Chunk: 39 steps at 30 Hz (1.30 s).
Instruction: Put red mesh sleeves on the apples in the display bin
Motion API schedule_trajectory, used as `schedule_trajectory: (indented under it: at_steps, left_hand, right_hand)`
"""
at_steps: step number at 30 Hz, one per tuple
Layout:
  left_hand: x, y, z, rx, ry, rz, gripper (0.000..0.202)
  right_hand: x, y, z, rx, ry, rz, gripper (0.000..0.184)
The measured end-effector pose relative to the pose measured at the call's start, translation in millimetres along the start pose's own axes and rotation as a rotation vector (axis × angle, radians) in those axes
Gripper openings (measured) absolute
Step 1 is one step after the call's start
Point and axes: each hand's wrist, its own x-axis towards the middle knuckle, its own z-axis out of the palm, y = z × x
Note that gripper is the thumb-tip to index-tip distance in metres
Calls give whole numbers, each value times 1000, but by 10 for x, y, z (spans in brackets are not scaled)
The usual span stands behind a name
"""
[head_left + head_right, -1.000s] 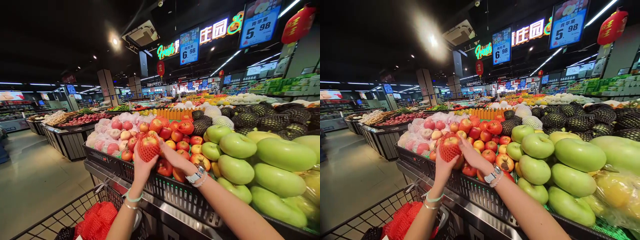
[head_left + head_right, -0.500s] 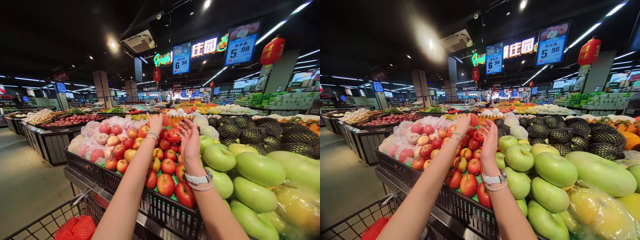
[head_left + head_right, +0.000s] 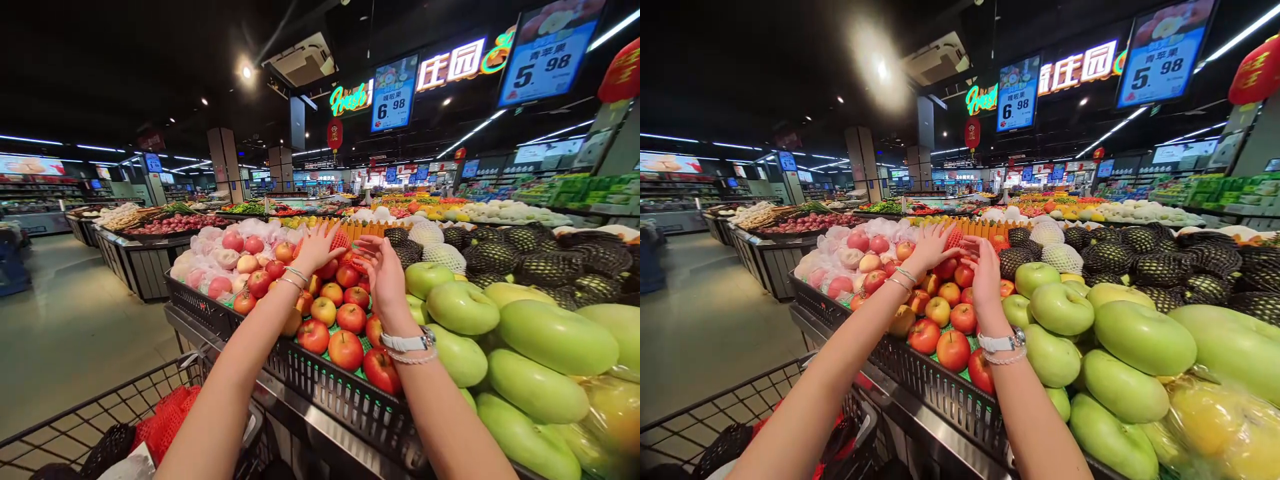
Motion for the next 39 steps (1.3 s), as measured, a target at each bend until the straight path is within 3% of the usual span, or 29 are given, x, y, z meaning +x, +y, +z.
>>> schedule_trajectory:
  at_steps: [3, 5, 6, 9, 12, 15, 18, 21, 24, 27, 31, 33, 36, 39]
  left_hand:
    - [-561, -241, -196, -35, 88, 39, 63]
    - [-1109, -555, -218, -142, 234, 59, 52]
    - [-1429, -746, -172, -198, 276, -11, 48]
    - [-2494, -1317, 180, -192, 329, -374, 39]
    - [-3542, -1642, 681, -162, 283, -636, 36]
    - [-4353, -1627, 1122, -204, 149, -768, 28]
    - [-4784, -1464, 1447, -264, 66, -848, 35]
    - [-4819, -1385, 1632, -305, 73, -962, 37]
    - [-4572, -1431, 1609, -371, 139, -1025, 35]
    - [-4155, -1490, 1344, -500, 220, -979, 34]
    - [-3447, -1347, 773, -745, 360, -848, 38]
    - [-3079, -1131, 494, -901, 422, -776, 43]
    - [-2584, -688, 168, -1111, 516, -687, 50]
    - [-2260, -262, -26, -1565, 683, -639, 48]
  right_hand:
    - [12, 36, -12, -13, -13, 10, 50]
    - [16, 47, -23, -25, -21, 20, 47]
    - [17, 47, -29, -26, -24, 25, 45]
    - [15, 37, -49, -37, -59, 39, 37]
    - [14, 35, -65, -86, -114, 52, 29]
    - [15, 53, -63, -124, -153, 54, 25]
    - [12, 72, -45, -148, -177, 48, 26]
    - [0, 72, -29, -184, -195, 50, 27]
    - [-11, 51, -26, -202, -190, 16, 26]
    - [-14, 19, -29, -176, -143, -40, 25]
    - [-33, -30, -15, -161, -158, -66, 22]
    - [-73, -57, 5, -207, -301, -49, 21]
    - [-167, -76, 36, -334, -685, -16, 21]
    - [-252, -36, 57, -446, -944, -12, 19]
